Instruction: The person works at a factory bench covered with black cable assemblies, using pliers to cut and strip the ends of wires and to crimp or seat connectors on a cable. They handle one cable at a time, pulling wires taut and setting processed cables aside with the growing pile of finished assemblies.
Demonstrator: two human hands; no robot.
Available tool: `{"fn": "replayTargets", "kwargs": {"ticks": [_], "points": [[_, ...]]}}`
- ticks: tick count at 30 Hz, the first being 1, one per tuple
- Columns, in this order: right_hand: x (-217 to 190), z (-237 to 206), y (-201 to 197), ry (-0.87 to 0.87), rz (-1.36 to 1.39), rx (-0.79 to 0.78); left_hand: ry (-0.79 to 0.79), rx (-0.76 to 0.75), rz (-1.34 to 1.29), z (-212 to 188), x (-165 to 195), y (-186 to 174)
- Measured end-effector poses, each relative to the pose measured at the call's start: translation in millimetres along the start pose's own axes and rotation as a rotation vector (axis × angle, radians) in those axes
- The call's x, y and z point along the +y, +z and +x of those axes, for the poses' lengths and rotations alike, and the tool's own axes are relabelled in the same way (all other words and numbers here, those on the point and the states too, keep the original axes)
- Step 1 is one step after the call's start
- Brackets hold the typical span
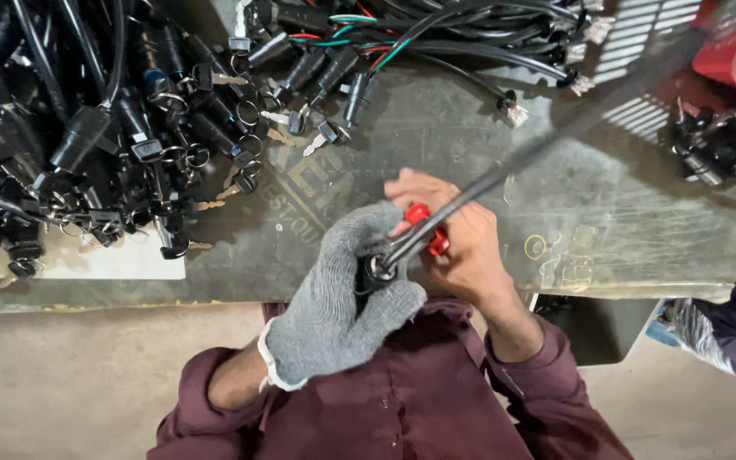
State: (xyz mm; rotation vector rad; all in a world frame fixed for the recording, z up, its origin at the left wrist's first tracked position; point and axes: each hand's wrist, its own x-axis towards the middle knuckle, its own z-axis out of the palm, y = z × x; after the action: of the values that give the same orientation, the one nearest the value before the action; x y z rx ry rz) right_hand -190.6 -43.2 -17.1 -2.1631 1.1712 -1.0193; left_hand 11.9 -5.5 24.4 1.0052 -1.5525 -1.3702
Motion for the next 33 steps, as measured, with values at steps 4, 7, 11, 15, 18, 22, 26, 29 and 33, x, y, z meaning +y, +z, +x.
{"fn": "replayTargets", "kwargs": {"ticks": [4, 7, 11, 15, 18, 22, 26, 29, 33], "points": [[0.6, 7.3, -6.5, -0.044, 0.003, -0.101, -0.060, -0.067, -0.059, -2.2, 12.1, -4.1], [9.6, 8.0, -3.6, 0.035, -0.182, -0.183, -0.188, -0.126, 0.039, 1.4, 16.8, -15.6], [19.9, 11.8, -2.3, -0.081, -0.034, -0.237, -0.555, -0.354, -0.068, 0.2, 18.2, -23.2], [13.1, 11.2, -1.1, -0.050, 0.073, -0.228, 0.073, 0.013, 0.307, -3.1, 5.8, -14.0], [2.1, 5.6, 4.3, 0.007, 0.066, -0.170, 0.082, 0.093, 0.337, -6.6, -7.2, -5.4], [-3.2, 1.4, 7.8, -0.007, -0.001, -0.124, 0.025, 0.095, 0.396, -15.2, -17.3, 5.1], [-6.9, 1.7, 4.3, 0.064, -0.090, -0.142, 0.099, 0.144, 0.483, -22.0, -24.1, 10.9], [-16.1, -3.3, -2.3, 0.096, -0.226, -0.146, 0.122, 0.193, 0.663, -26.7, -26.9, 13.5], [-19.5, -15.4, -1.1, 0.200, -0.322, -0.180, 0.156, 0.245, 0.892, -28.4, -30.0, 15.1]]}}
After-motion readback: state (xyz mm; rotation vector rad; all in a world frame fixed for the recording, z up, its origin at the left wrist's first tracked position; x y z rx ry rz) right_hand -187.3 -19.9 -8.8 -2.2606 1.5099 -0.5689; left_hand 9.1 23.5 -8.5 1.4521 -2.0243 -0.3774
